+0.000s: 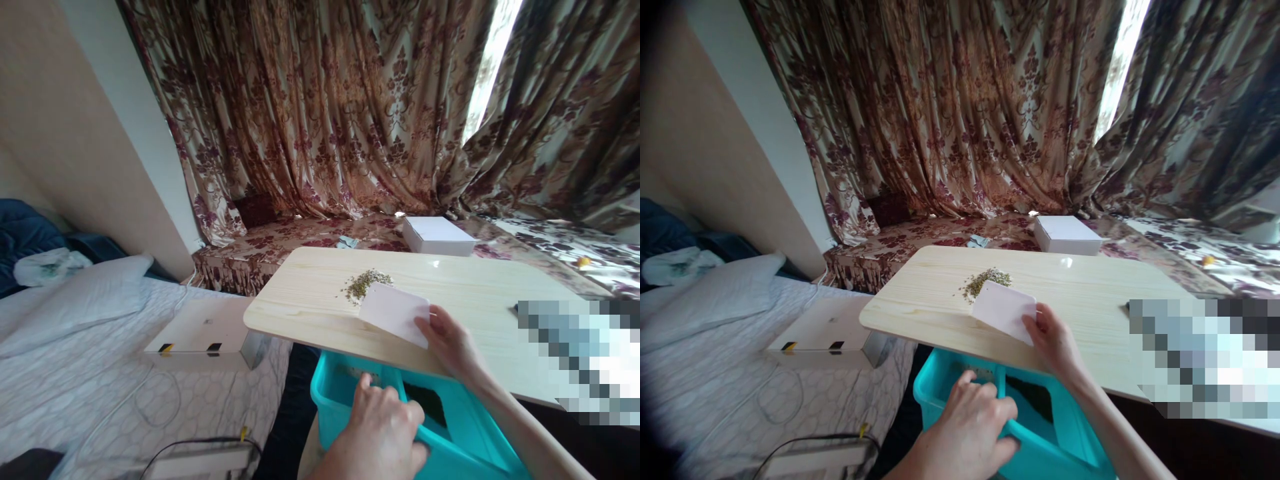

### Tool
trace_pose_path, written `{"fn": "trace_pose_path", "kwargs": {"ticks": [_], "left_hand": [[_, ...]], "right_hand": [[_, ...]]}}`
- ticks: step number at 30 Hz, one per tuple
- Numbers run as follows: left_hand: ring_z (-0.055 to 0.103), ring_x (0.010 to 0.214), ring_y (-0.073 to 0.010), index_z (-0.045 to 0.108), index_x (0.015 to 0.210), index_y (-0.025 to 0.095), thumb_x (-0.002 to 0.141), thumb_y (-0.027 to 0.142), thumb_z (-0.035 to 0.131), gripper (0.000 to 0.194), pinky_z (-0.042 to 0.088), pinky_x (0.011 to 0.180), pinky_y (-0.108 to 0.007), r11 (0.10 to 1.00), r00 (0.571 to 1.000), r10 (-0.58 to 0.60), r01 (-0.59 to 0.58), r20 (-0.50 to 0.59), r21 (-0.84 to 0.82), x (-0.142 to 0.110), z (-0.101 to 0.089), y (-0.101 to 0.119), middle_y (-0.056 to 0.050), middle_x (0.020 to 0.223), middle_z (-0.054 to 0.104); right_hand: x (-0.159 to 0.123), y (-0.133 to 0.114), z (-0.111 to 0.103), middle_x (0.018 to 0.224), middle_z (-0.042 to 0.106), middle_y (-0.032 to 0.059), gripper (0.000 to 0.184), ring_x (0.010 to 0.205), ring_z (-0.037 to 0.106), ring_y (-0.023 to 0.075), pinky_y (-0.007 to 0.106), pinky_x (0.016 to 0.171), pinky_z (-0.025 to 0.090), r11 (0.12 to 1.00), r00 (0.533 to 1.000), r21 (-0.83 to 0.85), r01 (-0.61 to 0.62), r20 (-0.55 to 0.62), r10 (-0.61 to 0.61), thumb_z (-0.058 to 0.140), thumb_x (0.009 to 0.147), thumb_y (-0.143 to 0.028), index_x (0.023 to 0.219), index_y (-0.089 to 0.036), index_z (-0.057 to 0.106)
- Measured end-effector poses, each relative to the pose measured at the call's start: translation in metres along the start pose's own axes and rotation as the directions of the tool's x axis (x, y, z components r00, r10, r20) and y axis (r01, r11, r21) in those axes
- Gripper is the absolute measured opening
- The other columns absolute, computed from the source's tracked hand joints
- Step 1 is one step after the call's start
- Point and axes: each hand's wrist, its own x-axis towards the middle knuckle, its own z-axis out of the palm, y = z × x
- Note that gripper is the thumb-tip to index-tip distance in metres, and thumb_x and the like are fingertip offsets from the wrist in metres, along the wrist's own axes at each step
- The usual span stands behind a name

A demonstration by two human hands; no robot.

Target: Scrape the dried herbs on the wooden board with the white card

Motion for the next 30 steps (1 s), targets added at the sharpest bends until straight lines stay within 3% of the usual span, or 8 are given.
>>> {"fn": "trace_pose_path", "kwargs": {"ticks": [5, 9, 13, 18, 24, 30], "left_hand": [[0.057, 0.094, -0.0237, 0.066, 0.095, 0.018, 0.082, 0.034, 0.055, 0.023, 0.025, 0.105, -0.040, 1.000, 0.997, -0.027, 0.027, 0.072, 0.002, 0.001, -0.004, 0.000, -0.008, 0.089, 0.064], [0.058, 0.092, -0.0263, 0.067, 0.097, 0.017, 0.081, 0.035, 0.057, 0.026, 0.027, 0.102, -0.043, 0.999, 0.987, -0.033, 0.028, 0.155, 0.039, 0.001, -0.009, -0.002, -0.009, 0.089, 0.064], [0.058, 0.089, -0.0266, 0.067, 0.096, 0.020, 0.079, 0.036, 0.060, 0.024, 0.034, 0.095, -0.041, 1.000, 0.987, -0.004, 0.000, 0.161, 0.025, -0.011, -0.016, -0.013, -0.008, 0.089, 0.064], [0.051, 0.101, -0.0269, 0.066, 0.096, 0.025, 0.079, 0.032, 0.060, 0.019, 0.034, 0.094, -0.037, 0.987, 0.975, -0.142, 0.152, 0.169, -0.046, -0.029, -0.021, -0.037, -0.005, 0.094, 0.061], [0.050, 0.093, -0.0253, 0.066, 0.085, 0.026, 0.076, 0.027, 0.058, 0.013, 0.036, 0.086, -0.035, 0.971, 0.964, -0.225, 0.234, 0.144, -0.045, -0.034, -0.008, -0.063, -0.003, 0.088, 0.058], [0.049, 0.094, -0.0236, 0.065, 0.082, 0.026, 0.074, 0.027, 0.058, 0.011, 0.035, 0.085, -0.032, 0.969, 0.970, -0.218, 0.228, 0.112, -0.091, -0.033, 0.000, -0.066, -0.002, 0.087, 0.057]], "right_hand": [[-0.022, -0.020, 0.013, 0.063, 0.065, 0.0005, 0.023, 0.057, 0.059, 0.0163, 0.024, 0.046, 0.046, 1.000, 0.997, 0.010, 0.006, 0.083, -0.007, 0.059, 0.076, -0.044, 0.081, -0.022, 0.054], [-0.036, -0.032, 0.006, 0.069, 0.068, 0.0030, 0.026, 0.064, 0.062, 0.0186, 0.025, 0.052, 0.051, 0.999, 0.993, -0.038, 0.008, 0.121, -0.003, 0.061, 0.075, -0.046, 0.081, -0.021, 0.059], [-0.019, -0.024, -0.022, 0.074, 0.071, 0.0065, 0.038, 0.066, 0.066, 0.0217, 0.027, 0.054, 0.053, 0.999, 0.998, 0.017, -0.032, -0.057, 0.033, 0.066, 0.067, -0.054, 0.085, -0.021, 0.059], [0.012, -0.003, -0.046, 0.071, 0.072, 0.0061, 0.041, 0.066, 0.067, 0.0230, 0.028, 0.053, 0.052, 0.998, 0.965, 0.032, -0.057, -0.253, 0.064, 0.067, 0.061, -0.056, 0.083, -0.022, 0.059], [0.025, 0.008, -0.028, 0.073, 0.072, 0.0046, 0.029, 0.064, 0.065, 0.0194, 0.026, 0.055, 0.050, 0.999, 0.962, 0.019, -0.037, -0.271, 0.041, 0.061, 0.070, -0.046, 0.086, -0.021, 0.058], [0.032, 0.014, -0.015, 0.077, 0.072, 0.0051, 0.025, 0.066, 0.065, 0.0185, 0.027, 0.057, 0.049, 0.998, 0.968, -0.069, -0.013, -0.251, -0.005, 0.054, 0.076, -0.041, 0.090, -0.020, 0.057]]}}
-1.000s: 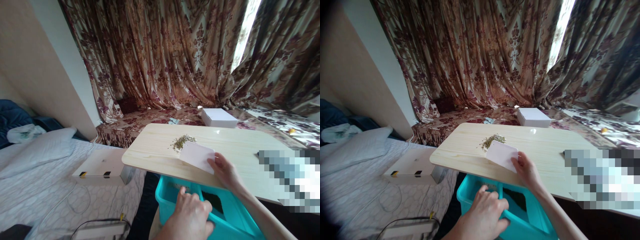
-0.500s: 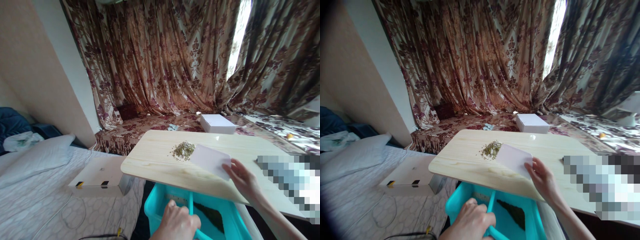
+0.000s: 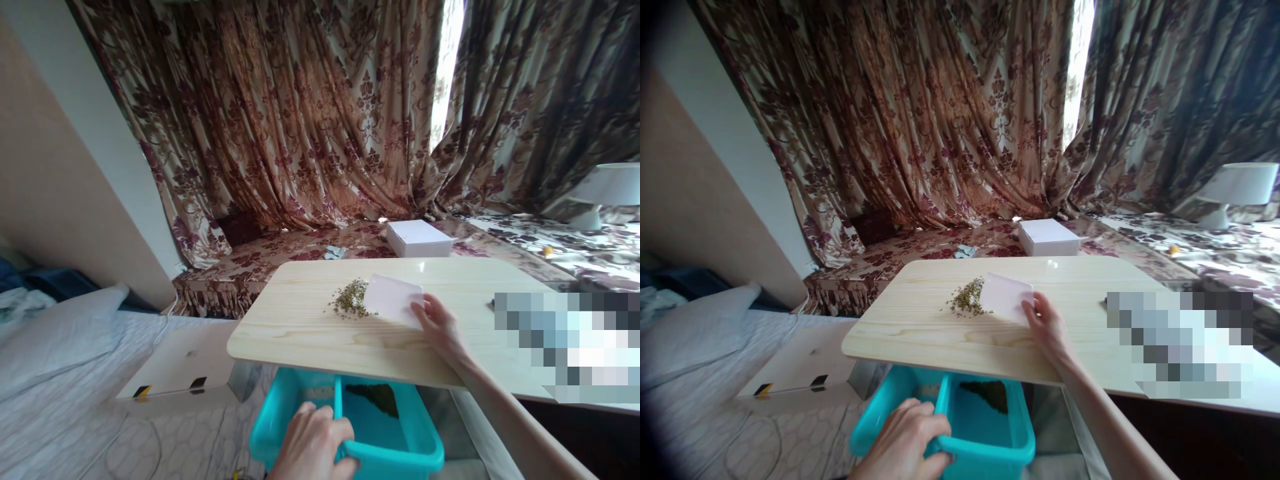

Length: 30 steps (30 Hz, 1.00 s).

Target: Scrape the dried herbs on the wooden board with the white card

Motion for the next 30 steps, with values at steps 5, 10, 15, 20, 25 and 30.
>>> {"fn": "trace_pose_path", "kwargs": {"ticks": [5, 10, 15, 20, 25, 30], "left_hand": [[0.049, 0.090, -0.0222, 0.064, 0.081, 0.025, 0.075, 0.027, 0.058, 0.009, 0.035, 0.082, -0.031, 1.000, 1.000, -0.010, 0.010, -0.009, -0.009, -0.004, -0.002, 0.001, -0.001, 0.085, 0.058], [0.048, 0.091, -0.0212, 0.064, 0.081, 0.026, 0.077, 0.028, 0.057, 0.008, 0.033, 0.081, -0.029, 1.000, 0.999, -0.007, 0.006, -0.046, -0.016, -0.008, -0.001, -0.002, 0.001, 0.084, 0.058], [0.049, 0.092, -0.0208, 0.064, 0.082, 0.026, 0.078, 0.025, 0.054, 0.010, 0.034, 0.081, -0.027, 0.999, 0.998, -0.028, 0.026, -0.061, -0.025, -0.009, -0.003, 0.001, 0.001, 0.088, 0.059], [0.050, 0.093, -0.0210, 0.063, 0.084, 0.026, 0.078, 0.023, 0.054, 0.011, 0.034, 0.082, -0.028, 0.999, 0.998, -0.040, 0.038, -0.054, -0.038, -0.010, -0.006, 0.002, 0.001, 0.089, 0.059], [0.049, 0.097, -0.0212, 0.063, 0.088, 0.026, 0.076, 0.023, 0.058, 0.013, 0.034, 0.084, -0.028, 0.997, 0.997, -0.043, 0.038, -0.060, -0.074, -0.012, -0.006, 0.000, 0.001, 0.094, 0.060], [0.049, 0.096, -0.0220, 0.063, 0.091, 0.025, 0.074, 0.028, 0.063, 0.016, 0.034, 0.083, -0.029, 0.996, 0.998, -0.027, 0.022, -0.057, -0.086, -0.012, -0.004, -0.001, 0.001, 0.094, 0.059]], "right_hand": [[-0.005, -0.004, 0.001, 0.076, 0.072, 0.0043, 0.022, 0.063, 0.064, 0.0175, 0.026, 0.056, 0.049, 0.997, 0.999, -0.070, 0.042, 0.019, -0.040, 0.052, 0.077, -0.038, 0.089, -0.021, 0.057], [-0.014, -0.010, -0.013, 0.074, 0.071, 0.0041, 0.022, 0.064, 0.065, 0.0180, 0.026, 0.058, 0.049, 0.996, 0.999, -0.072, 0.046, -0.008, -0.047, 0.052, 0.077, -0.037, 0.090, -0.021, 0.058], [-0.017, -0.011, -0.031, 0.073, 0.071, 0.0042, 0.022, 0.066, 0.065, 0.0192, 0.027, 0.058, 0.048, 0.996, 0.997, -0.080, -0.027, -0.077, 0.021, 0.053, 0.076, -0.038, 0.089, -0.021, 0.057], [-0.015, -0.008, -0.031, 0.073, 0.070, 0.0044, 0.025, 0.066, 0.065, 0.0196, 0.028, 0.060, 0.048, 0.994, 0.997, -0.105, -0.032, -0.071, 0.024, 0.053, 0.074, -0.039, 0.089, -0.020, 0.058], [-0.015, -0.010, -0.029, 0.077, 0.071, 0.0057, 0.026, 0.068, 0.065, 0.0194, 0.028, 0.060, 0.048, 0.995, 0.998, -0.085, -0.042, -0.041, 0.038, 0.052, 0.074, -0.040, 0.089, -0.020, 0.057], [-0.017, -0.011, -0.031, 0.073, 0.071, 0.0047, 0.024, 0.066, 0.064, 0.0190, 0.027, 0.058, 0.048, 0.994, 0.998, -0.104, -0.026, -0.067, 0.019, 0.052, 0.075, -0.039, 0.089, -0.020, 0.057]]}}
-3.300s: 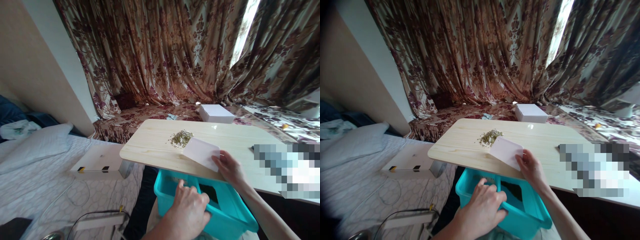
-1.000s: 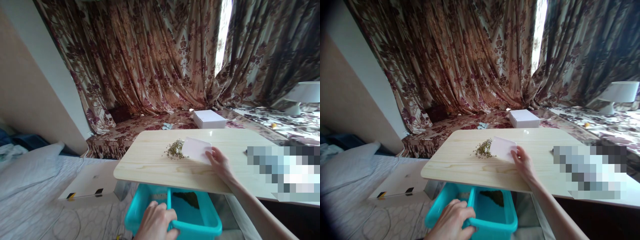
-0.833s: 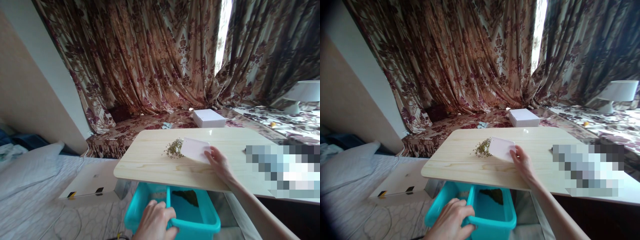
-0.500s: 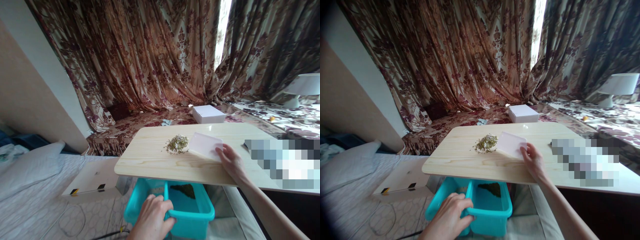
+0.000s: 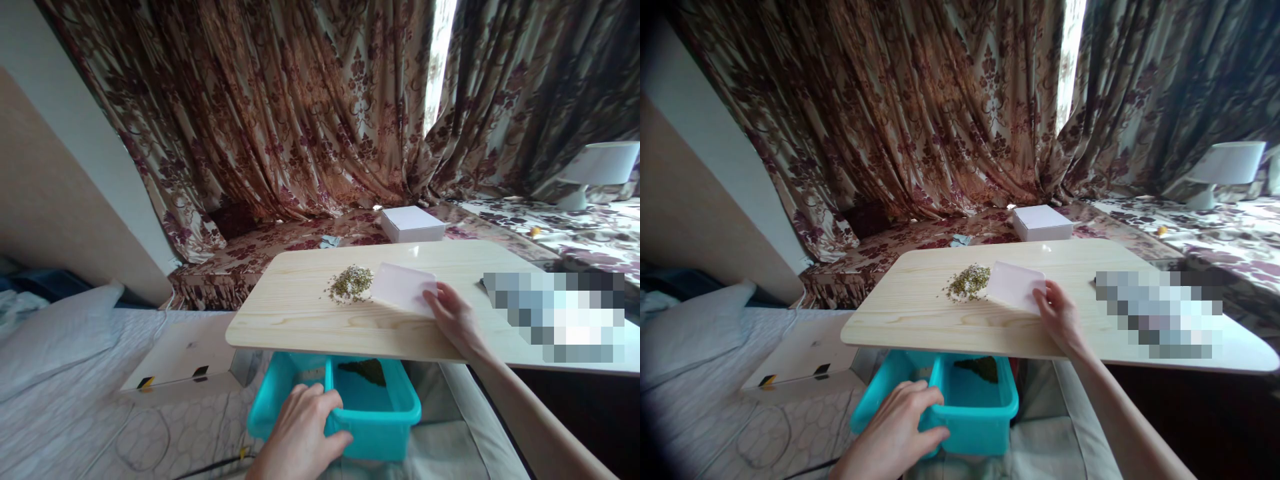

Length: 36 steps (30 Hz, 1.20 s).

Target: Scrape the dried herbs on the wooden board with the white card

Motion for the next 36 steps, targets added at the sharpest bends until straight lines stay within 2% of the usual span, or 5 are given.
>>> {"fn": "trace_pose_path", "kwargs": {"ticks": [8, 15, 21, 29, 36], "left_hand": [[0.049, 0.097, -0.0225, 0.063, 0.091, 0.025, 0.076, 0.036, 0.063, 0.019, 0.034, 0.084, -0.029, 1.000, 1.000, -0.006, 0.006, -0.003, -0.005, -0.0003, -0.0008, 0.0024, 0.000, 0.094, 0.059], [0.049, 0.099, -0.0223, 0.063, 0.093, 0.024, 0.078, 0.036, 0.062, 0.019, 0.033, 0.086, -0.029, 1.000, 1.000, -0.019, 0.019, 0.011, 0.006, -0.0006, -0.0014, 0.0033, 0.000, 0.097, 0.060], [0.049, 0.097, -0.0219, 0.063, 0.090, 0.025, 0.079, 0.036, 0.061, 0.016, 0.034, 0.084, -0.029, 1.000, 1.000, -0.007, 0.007, -0.004, 0.003, -0.0024, -0.0037, 0.0043, 0.000, 0.094, 0.060], [0.050, 0.099, -0.0229, 0.063, 0.092, 0.024, 0.079, 0.037, 0.060, 0.019, 0.034, 0.085, -0.029, 1.000, 1.000, -0.023, 0.023, 0.013, 0.002, -0.0016, -0.0055, 0.0062, -0.001, 0.096, 0.060], [0.050, 0.098, -0.0229, 0.064, 0.092, 0.024, 0.078, 0.037, 0.061, 0.018, 0.034, 0.085, -0.029, 1.000, 1.000, -0.014, 0.014, 0.006, 0.009, -0.0012, -0.0051, 0.0065, -0.001, 0.095, 0.060]], "right_hand": [[0.0014, 0.0026, 0.0017, 0.075, 0.072, 0.0052, 0.022, 0.066, 0.065, 0.0191, 0.028, 0.058, 0.049, 1.000, 1.000, 0.019, 0.019, -0.014, -0.019, 0.054, 0.075, -0.036, 0.089, -0.020, 0.058], [0.0017, 0.0023, 0.0033, 0.074, 0.072, 0.0043, 0.020, 0.066, 0.066, 0.0190, 0.028, 0.059, 0.049, 0.999, 0.999, 0.031, 0.040, 0.033, -0.041, 0.053, 0.075, -0.036, 0.088, -0.021, 0.058], [0.0034, 0.0049, 0.0031, 0.077, 0.073, 0.0064, 0.025, 0.067, 0.066, 0.0194, 0.028, 0.060, 0.048, 0.999, 1.000, -0.038, 0.013, -0.020, -0.014, 0.053, 0.076, -0.036, 0.092, -0.019, 0.059], [-0.0015, -0.0037, 0.0020, 0.075, 0.072, 0.0045, 0.021, 0.065, 0.065, 0.0181, 0.026, 0.057, 0.048, 0.999, 0.999, 0.034, 0.024, 0.022, -0.025, 0.053, 0.075, -0.035, 0.089, -0.019, 0.058], [0.0008, 0.0000, 0.0036, 0.072, 0.071, 0.0044, 0.021, 0.063, 0.064, 0.0177, 0.026, 0.057, 0.047, 1.000, 1.000, -0.015, 0.018, 0.000, -0.018, 0.053, 0.075, -0.035, 0.088, -0.020, 0.058]]}}
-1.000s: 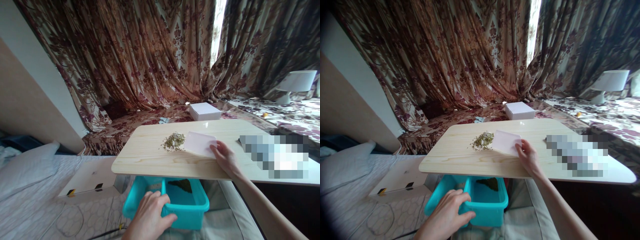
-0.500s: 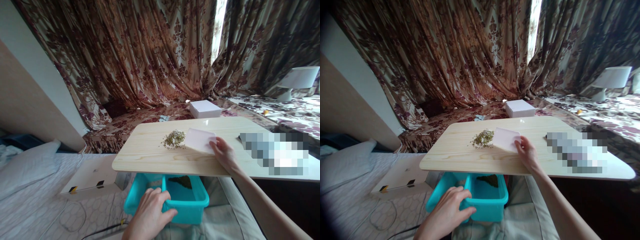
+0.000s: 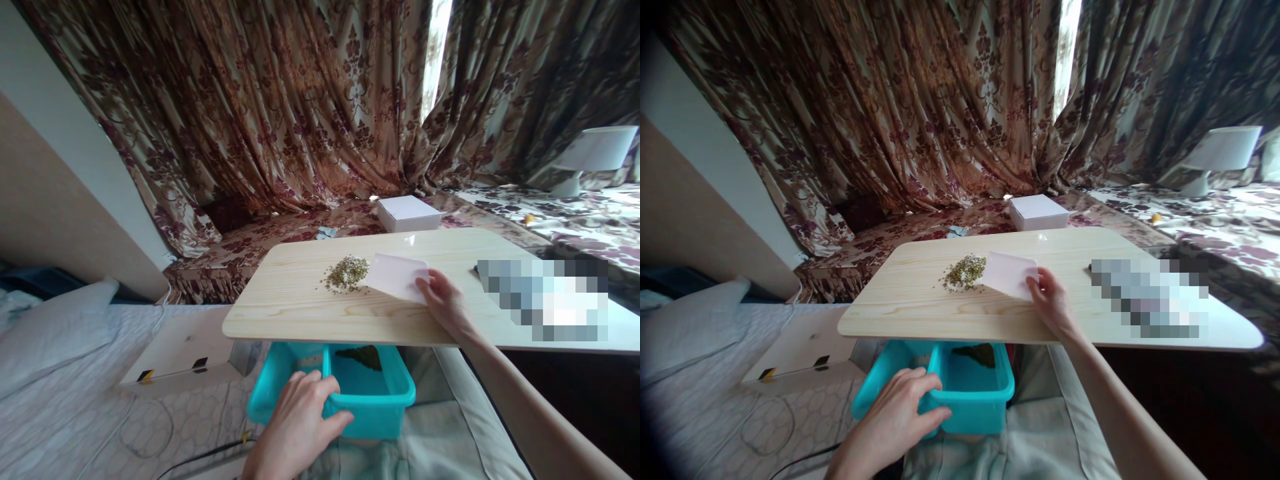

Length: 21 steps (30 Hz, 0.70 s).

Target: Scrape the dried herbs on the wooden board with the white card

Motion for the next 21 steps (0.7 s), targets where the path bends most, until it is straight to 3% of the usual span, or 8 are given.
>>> {"fn": "trace_pose_path", "kwargs": {"ticks": [6, 14, 21], "left_hand": [[0.050, 0.096, -0.0222, 0.064, 0.090, 0.025, 0.079, 0.037, 0.061, 0.017, 0.034, 0.084, -0.029, 1.000, 1.000, 0.010, -0.010, -0.017, 0.005, 0.0005, 0.0024, -0.0022, 0.000, 0.092, 0.060], [0.050, 0.098, -0.0223, 0.063, 0.091, 0.025, 0.079, 0.037, 0.062, 0.017, 0.034, 0.085, -0.028, 1.000, 0.999, 0.023, -0.024, -0.048, -0.016, -0.0008, 0.0032, -0.0057, 0.000, 0.095, 0.061], [0.051, 0.095, -0.0225, 0.063, 0.088, 0.025, 0.080, 0.039, 0.061, 0.017, 0.034, 0.082, -0.029, 1.000, 0.998, 0.022, -0.023, -0.063, -0.010, 0.0019, 0.0025, -0.0077, 0.000, 0.092, 0.061]], "right_hand": [[-0.0031, -0.0041, -0.0011, 0.073, 0.071, 0.0045, 0.022, 0.064, 0.064, 0.0179, 0.025, 0.055, 0.047, 0.995, 0.999, 0.094, -0.018, 0.029, 0.016, 0.054, 0.073, -0.034, 0.088, -0.019, 0.059], [-0.0038, -0.0066, -0.0015, 0.072, 0.070, 0.0042, 0.020, 0.063, 0.063, 0.0174, 0.025, 0.054, 0.047, 0.995, 0.999, 0.091, -0.042, 0.021, 0.040, 0.054, 0.073, -0.031, 0.087, -0.018, 0.059], [-0.0050, -0.0044, -0.0011, 0.076, 0.070, 0.0049, 0.020, 0.072, 0.065, 0.0198, 0.027, 0.061, 0.050, 0.986, 0.999, 0.164, -0.028, 0.041, 0.022, 0.059, 0.070, -0.032, 0.085, -0.018, 0.061]]}}
